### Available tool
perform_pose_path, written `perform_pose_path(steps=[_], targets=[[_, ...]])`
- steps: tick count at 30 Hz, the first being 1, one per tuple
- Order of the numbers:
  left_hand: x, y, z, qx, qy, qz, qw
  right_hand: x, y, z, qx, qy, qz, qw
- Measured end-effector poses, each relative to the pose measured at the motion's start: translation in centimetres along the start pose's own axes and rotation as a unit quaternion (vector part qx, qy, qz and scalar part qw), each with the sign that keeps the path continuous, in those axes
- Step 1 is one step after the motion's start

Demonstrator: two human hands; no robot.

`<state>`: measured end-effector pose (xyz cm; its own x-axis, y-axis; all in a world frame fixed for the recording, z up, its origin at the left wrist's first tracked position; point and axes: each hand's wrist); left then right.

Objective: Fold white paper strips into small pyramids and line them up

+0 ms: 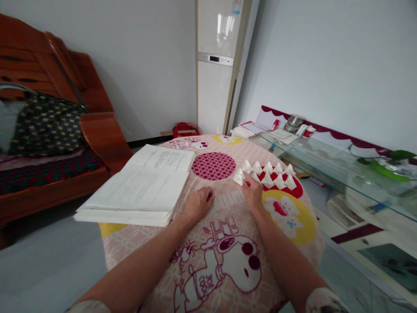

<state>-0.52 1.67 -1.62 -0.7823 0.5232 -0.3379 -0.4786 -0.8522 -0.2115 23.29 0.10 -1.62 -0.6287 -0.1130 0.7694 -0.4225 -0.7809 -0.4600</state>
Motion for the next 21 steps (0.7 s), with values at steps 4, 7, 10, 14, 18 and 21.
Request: perform_pose_path(steps=[4,7,10,14,18,21], targets=[[0.2,0.0,-0.3,-0.017,0.006,-0.005,1.0,0.7,-1.9,-1.2,0.006,0.036,0.003,0.999],[0.3,0.1,-0.5,-0.021,0.004,-0.008,1.0,0.9,-3.2,-2.0,0.005,0.065,0.003,0.998],[0.3,0.1,-0.4,-0.017,0.001,-0.005,1.0,1.0,-4.1,-2.7,0.0,0.078,-0.007,0.997],[0.1,0.2,-0.1,-0.007,0.005,0.002,1.0,1.0,-5.0,-3.3,0.008,0.079,-0.015,0.997],[0.0,0.2,0.0,-0.005,0.01,0.006,1.0,0.8,-5.8,-3.8,0.014,0.079,-0.016,0.997],[0.1,0.2,0.0,-0.003,0.01,0.006,1.0,1.1,-6.1,-3.9,0.013,0.066,-0.022,0.998]])
Point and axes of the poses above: each hand's wrist, its own y-axis away from the middle knuckle, its own z-axis out of the back of the hand, x = y × z, and after that the axes turned 9 degrees about -y, right-handed
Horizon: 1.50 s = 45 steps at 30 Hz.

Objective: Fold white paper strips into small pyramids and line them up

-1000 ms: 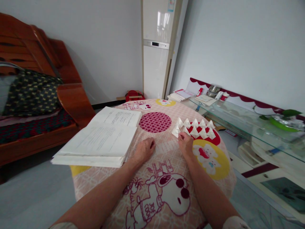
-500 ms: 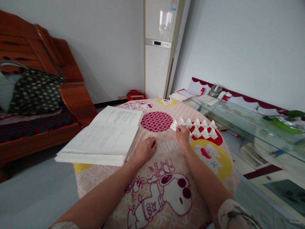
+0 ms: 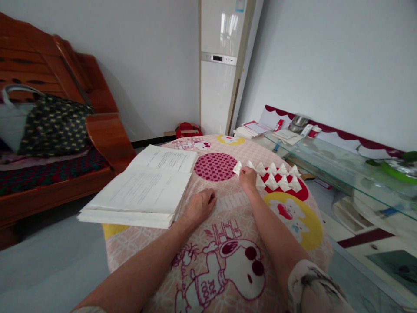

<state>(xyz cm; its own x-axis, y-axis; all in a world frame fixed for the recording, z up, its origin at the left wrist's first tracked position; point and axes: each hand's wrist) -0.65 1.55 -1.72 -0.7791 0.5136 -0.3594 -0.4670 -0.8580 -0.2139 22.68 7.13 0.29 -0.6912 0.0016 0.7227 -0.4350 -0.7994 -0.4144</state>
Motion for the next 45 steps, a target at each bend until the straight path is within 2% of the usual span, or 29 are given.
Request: perform_pose_path(steps=[4,6,9,12,15,19,22,25,30,36,41,45], targets=[[0.0,-0.1,0.0,0.002,-0.001,-0.006,1.0,1.4,1.8,0.9,0.019,-0.023,0.006,1.0],[0.0,-0.1,0.1,0.005,-0.003,-0.005,1.0,2.3,4.0,1.7,0.08,-0.041,0.051,0.995],[0.1,-0.2,0.1,0.006,-0.012,-0.003,1.0,3.3,7.8,3.3,0.199,-0.043,0.13,0.97],[0.1,-0.3,-0.1,0.001,-0.024,-0.009,1.0,3.5,10.9,4.7,0.261,-0.006,0.138,0.955],[0.0,-0.2,-0.2,-0.007,-0.034,-0.012,0.999,3.2,12.6,5.5,0.269,0.02,0.114,0.956],[-0.5,0.6,0.1,-0.013,-0.053,-0.009,0.998,3.0,13.6,5.5,0.269,0.032,0.087,0.959],[-0.9,1.3,0.4,-0.01,-0.058,-0.004,0.998,2.8,14.1,5.0,0.26,0.013,0.087,0.962],[-1.0,1.8,0.8,-0.008,-0.037,-0.011,0.999,2.4,14.3,4.6,0.229,-0.017,0.056,0.972],[-1.0,2.3,1.8,-0.042,-0.023,-0.013,0.999,2.1,14.3,4.6,0.21,-0.069,0.049,0.974],[0.5,3.5,4.4,-0.118,-0.108,0.115,0.98,2.3,14.6,4.8,0.186,-0.073,0.06,0.978],[3.7,4.2,6.6,-0.11,-0.086,0.219,0.966,2.2,14.7,4.7,0.19,-0.083,0.059,0.977],[5.0,4.2,6.7,-0.088,-0.061,0.267,0.958,2.1,14.6,4.7,0.189,-0.076,0.06,0.977]])
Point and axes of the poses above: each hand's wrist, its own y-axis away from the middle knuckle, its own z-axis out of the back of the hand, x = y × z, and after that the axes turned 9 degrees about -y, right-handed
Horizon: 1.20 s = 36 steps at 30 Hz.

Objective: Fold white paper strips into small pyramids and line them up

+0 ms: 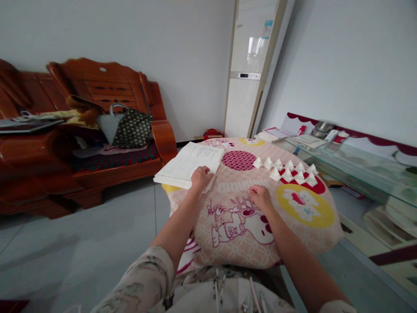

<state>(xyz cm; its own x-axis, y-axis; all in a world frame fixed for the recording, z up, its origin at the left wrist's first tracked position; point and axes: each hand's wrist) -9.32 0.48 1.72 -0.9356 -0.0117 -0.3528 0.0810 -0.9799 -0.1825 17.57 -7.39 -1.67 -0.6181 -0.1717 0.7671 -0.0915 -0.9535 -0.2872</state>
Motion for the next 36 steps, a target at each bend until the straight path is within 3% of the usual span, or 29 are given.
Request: perform_pose_path(steps=[6,24,36], targets=[[-0.7,0.5,-0.8,-0.015,-0.056,-0.029,0.998,-0.1,0.1,0.1,0.005,-0.009,0.002,1.0],[0.1,0.1,0.4,-0.003,-0.02,0.051,0.998,-0.6,0.0,0.0,0.014,-0.017,-0.006,1.0],[-0.8,0.4,-0.8,-0.021,-0.085,-0.013,0.996,-0.9,0.0,-0.2,0.0,-0.005,0.001,1.0]])
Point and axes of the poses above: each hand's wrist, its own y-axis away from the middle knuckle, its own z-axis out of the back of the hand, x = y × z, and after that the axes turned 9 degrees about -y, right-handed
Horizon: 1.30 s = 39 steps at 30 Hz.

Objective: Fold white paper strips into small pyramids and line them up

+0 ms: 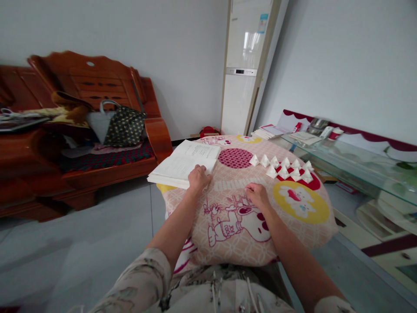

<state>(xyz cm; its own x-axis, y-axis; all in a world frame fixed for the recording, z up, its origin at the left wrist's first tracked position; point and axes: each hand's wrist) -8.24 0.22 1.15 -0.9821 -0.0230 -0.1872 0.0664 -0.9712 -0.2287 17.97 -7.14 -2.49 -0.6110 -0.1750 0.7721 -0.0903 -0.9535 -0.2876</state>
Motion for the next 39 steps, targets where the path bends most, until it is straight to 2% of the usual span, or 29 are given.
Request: perform_pose_path(steps=[4,9,23,31,39], targets=[[0.4,-0.2,0.5,-0.004,0.039,0.046,0.998,0.0,0.0,0.0,0.0,-0.001,0.004,1.0],[1.3,-0.5,1.1,0.026,0.117,0.092,0.989,0.0,0.1,0.1,0.002,0.0,0.006,1.0],[2.2,-1.0,0.4,0.013,0.152,0.098,0.983,0.1,0.1,0.1,0.003,-0.001,0.01,1.0],[2.7,-0.7,0.1,0.019,0.281,0.121,0.952,0.4,0.1,0.1,0.008,-0.006,-0.018,1.0],[2.6,-0.7,0.4,0.023,0.226,0.112,0.967,0.3,0.2,0.2,0.006,-0.015,-0.01,1.0]])
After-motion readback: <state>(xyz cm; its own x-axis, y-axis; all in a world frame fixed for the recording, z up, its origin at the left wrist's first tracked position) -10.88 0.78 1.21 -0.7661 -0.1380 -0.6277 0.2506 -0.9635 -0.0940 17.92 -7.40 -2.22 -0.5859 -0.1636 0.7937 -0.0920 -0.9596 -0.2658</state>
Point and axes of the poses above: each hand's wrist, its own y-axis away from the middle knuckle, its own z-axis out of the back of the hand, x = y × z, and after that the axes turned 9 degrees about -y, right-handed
